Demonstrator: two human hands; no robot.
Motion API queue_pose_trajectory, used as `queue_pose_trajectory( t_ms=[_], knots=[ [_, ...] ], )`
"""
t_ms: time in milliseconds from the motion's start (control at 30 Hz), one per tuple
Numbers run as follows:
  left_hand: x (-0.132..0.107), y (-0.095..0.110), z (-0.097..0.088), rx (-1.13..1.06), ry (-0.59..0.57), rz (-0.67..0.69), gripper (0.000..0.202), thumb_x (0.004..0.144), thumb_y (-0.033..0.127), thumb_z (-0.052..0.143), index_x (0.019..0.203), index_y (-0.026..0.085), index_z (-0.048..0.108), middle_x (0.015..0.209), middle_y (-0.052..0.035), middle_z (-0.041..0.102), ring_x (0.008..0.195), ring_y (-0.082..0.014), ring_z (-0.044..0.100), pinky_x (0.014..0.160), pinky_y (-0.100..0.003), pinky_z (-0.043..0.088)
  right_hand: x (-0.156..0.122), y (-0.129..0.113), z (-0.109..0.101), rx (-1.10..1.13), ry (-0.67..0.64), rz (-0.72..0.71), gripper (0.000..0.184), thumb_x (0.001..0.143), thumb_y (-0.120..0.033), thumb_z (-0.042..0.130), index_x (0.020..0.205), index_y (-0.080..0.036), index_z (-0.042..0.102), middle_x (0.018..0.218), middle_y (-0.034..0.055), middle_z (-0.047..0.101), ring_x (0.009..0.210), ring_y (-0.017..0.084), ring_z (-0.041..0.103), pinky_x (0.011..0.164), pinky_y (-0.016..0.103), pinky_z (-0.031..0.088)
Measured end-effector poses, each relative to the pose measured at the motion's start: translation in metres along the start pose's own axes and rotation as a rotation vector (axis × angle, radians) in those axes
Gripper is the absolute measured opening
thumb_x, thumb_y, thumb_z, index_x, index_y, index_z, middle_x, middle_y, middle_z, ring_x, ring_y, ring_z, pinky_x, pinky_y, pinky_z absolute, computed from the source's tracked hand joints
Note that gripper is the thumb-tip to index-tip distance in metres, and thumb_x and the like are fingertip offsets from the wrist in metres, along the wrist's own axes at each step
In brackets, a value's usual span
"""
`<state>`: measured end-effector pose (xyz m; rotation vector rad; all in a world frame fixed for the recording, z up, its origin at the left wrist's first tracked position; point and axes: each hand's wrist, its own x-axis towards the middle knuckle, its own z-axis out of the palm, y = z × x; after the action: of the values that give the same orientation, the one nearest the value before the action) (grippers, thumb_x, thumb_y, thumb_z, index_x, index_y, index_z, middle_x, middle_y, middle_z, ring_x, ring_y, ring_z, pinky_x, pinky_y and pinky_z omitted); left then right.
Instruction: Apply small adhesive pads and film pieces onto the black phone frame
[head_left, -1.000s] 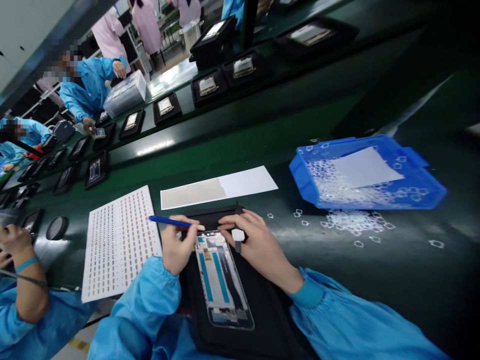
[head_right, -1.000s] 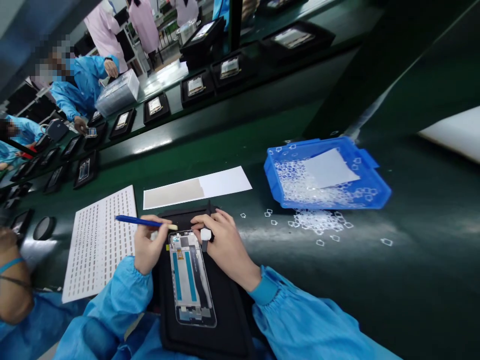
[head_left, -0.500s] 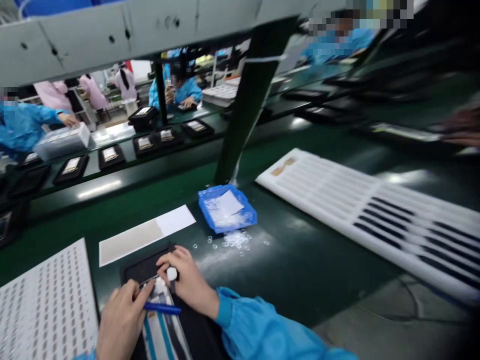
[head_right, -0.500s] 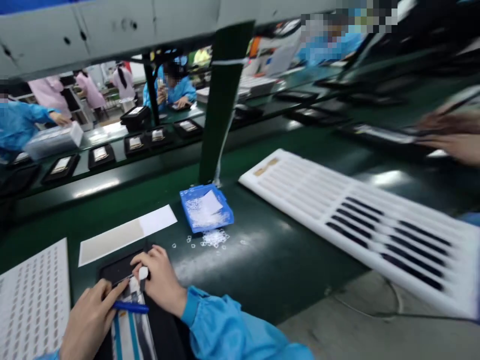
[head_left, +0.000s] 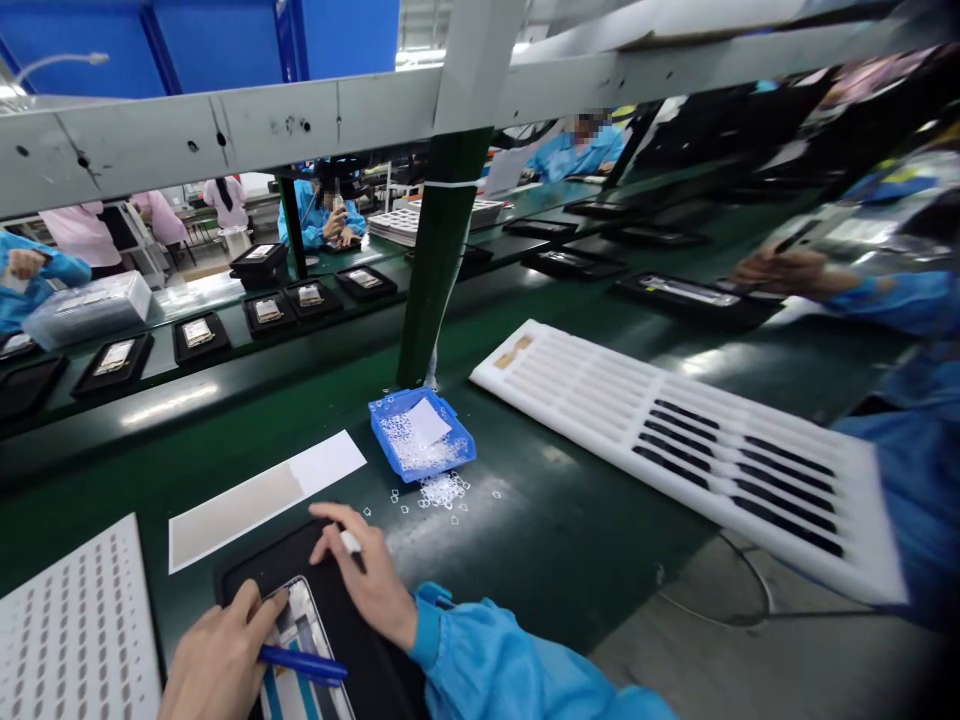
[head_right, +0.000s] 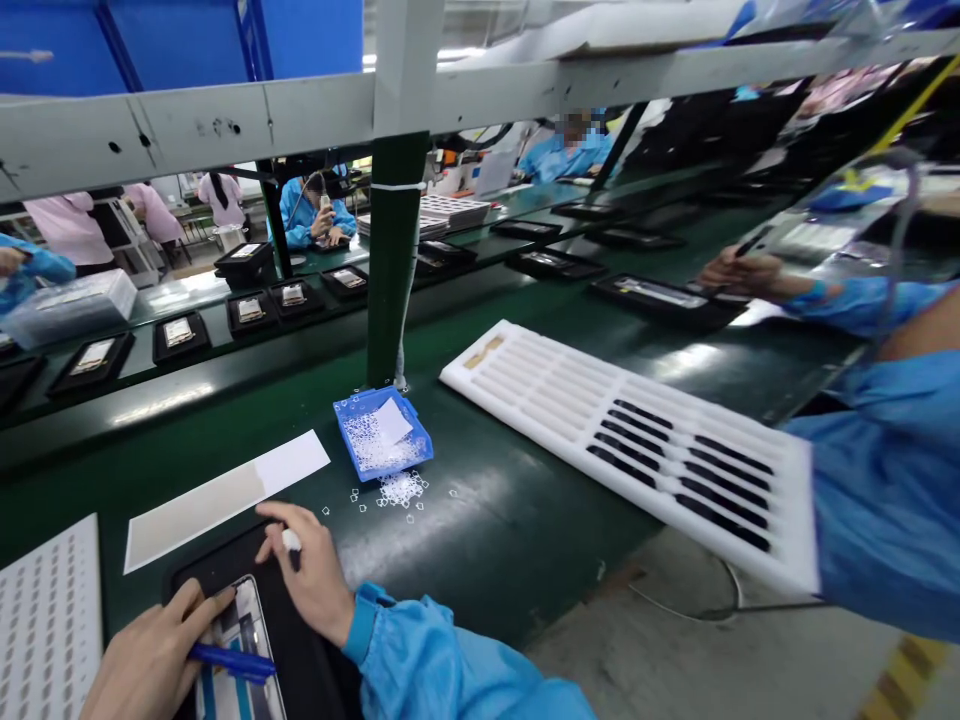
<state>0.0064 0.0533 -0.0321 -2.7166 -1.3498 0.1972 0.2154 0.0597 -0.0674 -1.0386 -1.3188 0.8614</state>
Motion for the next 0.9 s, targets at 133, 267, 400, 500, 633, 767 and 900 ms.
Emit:
queue_pose_trajectory(
  t_ms=[133,267,400,500,633,767,900],
  knots=[
    [0.013,-0.008,-0.024,-0.217,0.122,-0.027,0.042,0.094,0.020,0.041,0.131,0.033,0.055,0.094,-0.0015,0.067,0.069,-0.0149,0.068,0.055,-0.021,0.047,0.018,0.003,-0.020,0.087,0.213,0.140,0.055,0.092,-0.064,0.045,0.118,-0.018,0.061,0.076,0.0034,0.057,0.066,0.017,0.056,0.062,0.031,0.054],
    [0.056,-0.020,-0.034,-0.282,0.225,-0.092,0.035,0.098,0.028,0.038,0.123,0.027,0.062,0.103,-0.0039,0.069,0.091,-0.0189,0.069,0.072,-0.024,0.052,0.042,0.015,-0.031,0.136,0.174,0.258,0.064,0.085,-0.072,0.050,0.114,-0.016,0.058,0.074,0.0042,0.056,0.071,0.020,0.059,0.055,0.029,0.056],
    [0.099,-0.032,-0.022,-0.233,0.025,-0.085,0.036,0.094,0.019,0.043,0.124,0.027,0.062,0.118,-0.0035,0.065,0.099,-0.0189,0.067,0.080,-0.026,0.054,0.062,0.026,-0.028,0.123,0.097,0.327,0.061,0.073,-0.072,0.063,0.095,-0.015,0.057,0.076,0.0062,0.059,0.068,0.020,0.061,0.053,0.028,0.056],
    [0.112,-0.035,-0.015,-0.232,-0.120,-0.026,0.043,0.091,0.014,0.047,0.129,0.031,0.058,0.140,-0.0009,0.053,0.109,-0.0212,0.064,0.090,-0.031,0.053,0.073,0.032,-0.024,0.068,0.058,0.341,0.057,0.067,-0.069,0.069,0.085,-0.016,0.060,0.071,0.0062,0.060,0.067,0.022,0.062,0.053,0.028,0.055],
    [0.112,-0.034,-0.016,-0.220,-0.228,-0.016,0.049,0.090,0.011,0.047,0.132,0.035,0.055,0.149,0.0002,0.043,0.115,-0.0235,0.062,0.097,-0.036,0.051,0.086,0.043,-0.016,-0.037,0.064,0.354,0.045,0.067,-0.059,0.071,0.076,-0.016,0.061,0.066,0.0071,0.063,0.062,0.024,0.063,0.052,0.029,0.053],
    [0.112,-0.032,-0.019,-0.216,-0.258,-0.028,0.050,0.091,0.011,0.044,0.134,0.035,0.053,0.150,-0.0006,0.041,0.114,-0.0243,0.063,0.097,-0.038,0.051,0.091,0.051,-0.008,-0.106,0.122,0.350,0.028,0.073,-0.044,0.069,0.078,-0.019,0.055,0.066,0.0051,0.065,0.066,0.025,0.066,0.055,0.029,0.053],
    [0.113,-0.032,-0.018,-0.218,-0.264,-0.032,0.050,0.092,0.011,0.044,0.134,0.036,0.054,0.151,-0.0006,0.041,0.114,-0.0249,0.063,0.097,-0.040,0.051,0.090,0.051,-0.005,-0.138,0.137,0.347,0.021,0.073,-0.034,0.071,0.075,-0.020,0.054,0.064,0.0038,0.065,0.065,0.025,0.067,0.057,0.029,0.051]
  ],
)
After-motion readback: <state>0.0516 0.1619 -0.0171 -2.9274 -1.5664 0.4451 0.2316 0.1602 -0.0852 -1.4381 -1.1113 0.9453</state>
